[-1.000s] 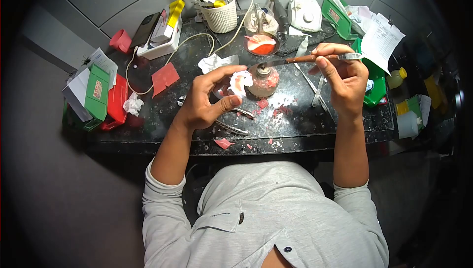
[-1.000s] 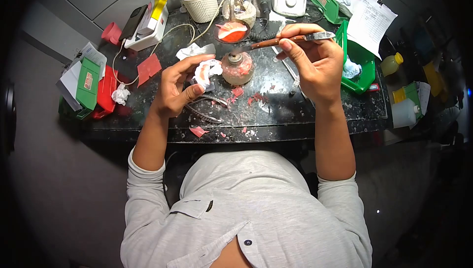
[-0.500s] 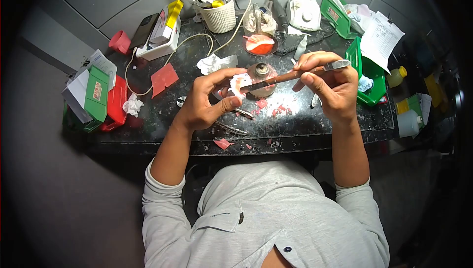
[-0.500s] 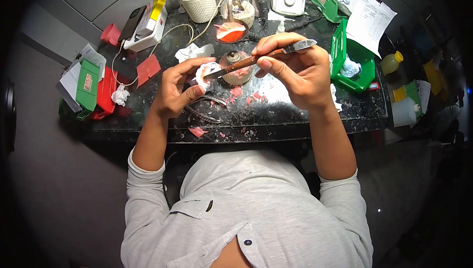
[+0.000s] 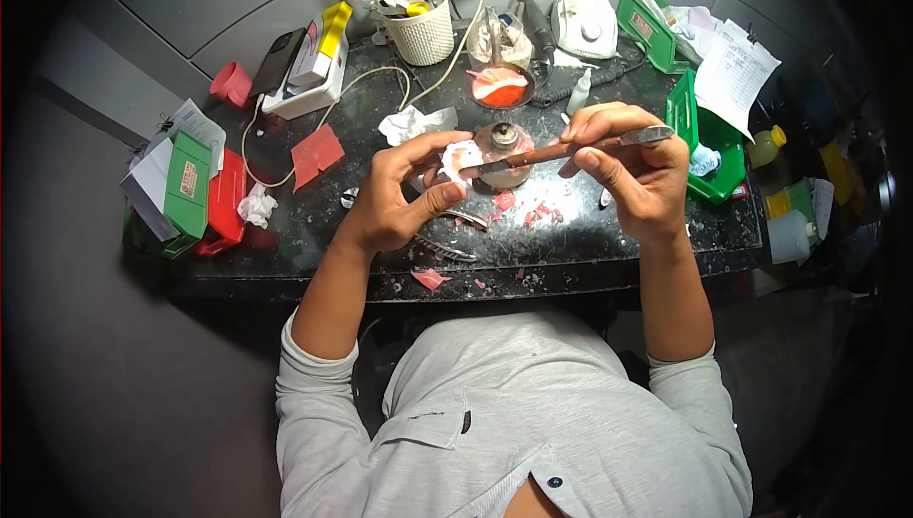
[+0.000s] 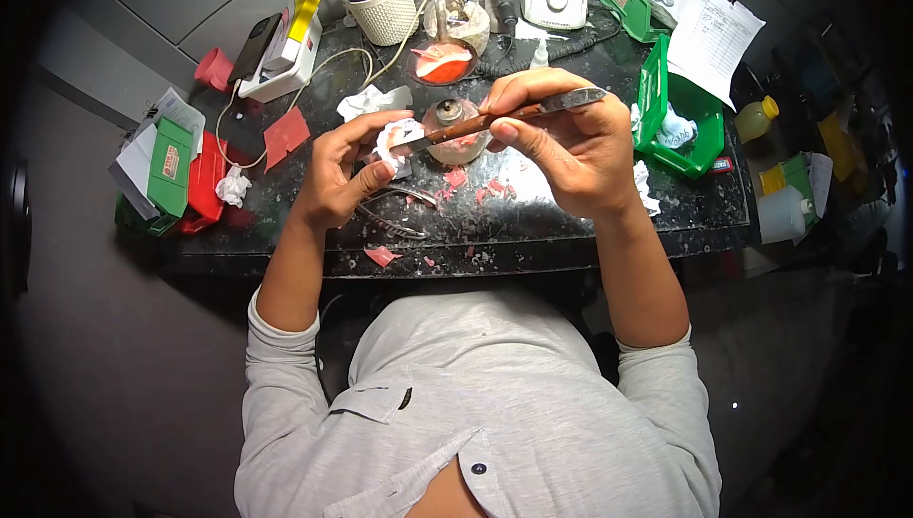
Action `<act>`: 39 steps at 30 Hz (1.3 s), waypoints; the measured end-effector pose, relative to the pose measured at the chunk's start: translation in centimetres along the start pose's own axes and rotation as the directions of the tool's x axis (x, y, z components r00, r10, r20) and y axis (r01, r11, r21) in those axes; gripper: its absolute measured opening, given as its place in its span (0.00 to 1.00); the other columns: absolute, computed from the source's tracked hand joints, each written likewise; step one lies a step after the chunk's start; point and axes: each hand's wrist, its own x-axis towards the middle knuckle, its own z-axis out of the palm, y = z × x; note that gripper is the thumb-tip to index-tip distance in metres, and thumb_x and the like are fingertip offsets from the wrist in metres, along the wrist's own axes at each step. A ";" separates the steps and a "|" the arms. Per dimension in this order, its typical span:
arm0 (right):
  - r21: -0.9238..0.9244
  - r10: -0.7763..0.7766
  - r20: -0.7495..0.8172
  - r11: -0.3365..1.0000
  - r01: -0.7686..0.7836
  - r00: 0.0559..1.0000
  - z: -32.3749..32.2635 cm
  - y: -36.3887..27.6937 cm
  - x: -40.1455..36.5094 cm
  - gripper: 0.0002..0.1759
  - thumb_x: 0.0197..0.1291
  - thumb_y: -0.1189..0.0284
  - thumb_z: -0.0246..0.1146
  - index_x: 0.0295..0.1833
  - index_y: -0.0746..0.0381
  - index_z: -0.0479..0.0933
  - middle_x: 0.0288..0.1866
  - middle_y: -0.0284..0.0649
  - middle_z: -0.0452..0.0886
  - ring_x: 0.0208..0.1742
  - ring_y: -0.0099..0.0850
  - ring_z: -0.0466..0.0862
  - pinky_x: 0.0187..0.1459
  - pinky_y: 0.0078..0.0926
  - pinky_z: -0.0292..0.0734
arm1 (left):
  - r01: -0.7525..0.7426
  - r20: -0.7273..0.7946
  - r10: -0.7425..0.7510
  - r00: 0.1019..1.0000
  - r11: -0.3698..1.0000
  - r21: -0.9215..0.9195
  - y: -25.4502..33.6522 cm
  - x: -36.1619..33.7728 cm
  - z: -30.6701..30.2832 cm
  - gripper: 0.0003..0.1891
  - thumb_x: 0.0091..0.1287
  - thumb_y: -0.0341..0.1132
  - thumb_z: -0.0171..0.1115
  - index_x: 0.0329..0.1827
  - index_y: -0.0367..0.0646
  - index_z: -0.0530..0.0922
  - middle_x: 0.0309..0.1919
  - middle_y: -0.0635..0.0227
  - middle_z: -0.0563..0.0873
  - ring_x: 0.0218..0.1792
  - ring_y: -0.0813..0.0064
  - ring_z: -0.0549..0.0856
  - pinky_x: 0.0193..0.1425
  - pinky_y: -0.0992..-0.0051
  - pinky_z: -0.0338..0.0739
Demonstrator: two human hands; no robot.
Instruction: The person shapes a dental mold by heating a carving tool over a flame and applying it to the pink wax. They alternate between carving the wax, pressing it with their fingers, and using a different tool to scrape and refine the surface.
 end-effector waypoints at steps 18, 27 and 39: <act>-0.008 -0.028 -0.003 1.000 0.028 1.000 -0.1 0.1 0.0 0.10 0.67 0.85 0.68 0.52 0.73 0.79 0.51 0.51 0.85 0.49 0.32 0.88 0.48 0.28 0.90 | -0.013 0.008 0.013 1.000 0.999 -0.050 0.0 0.0 0.1 0.36 0.71 0.50 0.73 0.71 0.28 0.74 0.59 0.55 0.86 0.60 0.70 0.84 0.67 0.70 0.76; 0.020 -0.019 -0.018 1.000 0.019 1.000 -0.4 -0.1 0.1 0.09 0.69 0.84 0.66 0.52 0.73 0.78 0.51 0.51 0.84 0.51 0.33 0.87 0.46 0.29 0.91 | -0.010 0.013 0.012 1.000 0.995 -0.099 0.2 0.0 0.1 0.38 0.70 0.49 0.74 0.73 0.28 0.72 0.62 0.54 0.84 0.64 0.69 0.82 0.73 0.68 0.72; 0.069 0.149 -0.221 0.988 -0.137 0.964 -1.1 0.4 0.4 0.08 0.71 0.80 0.67 0.53 0.70 0.80 0.49 0.45 0.86 0.50 0.31 0.89 0.42 0.30 0.92 | -0.164 -0.081 0.165 0.983 0.986 0.011 -0.4 0.5 0.4 0.37 0.61 0.38 0.82 0.71 0.36 0.75 0.58 0.63 0.86 0.56 0.77 0.83 0.61 0.74 0.76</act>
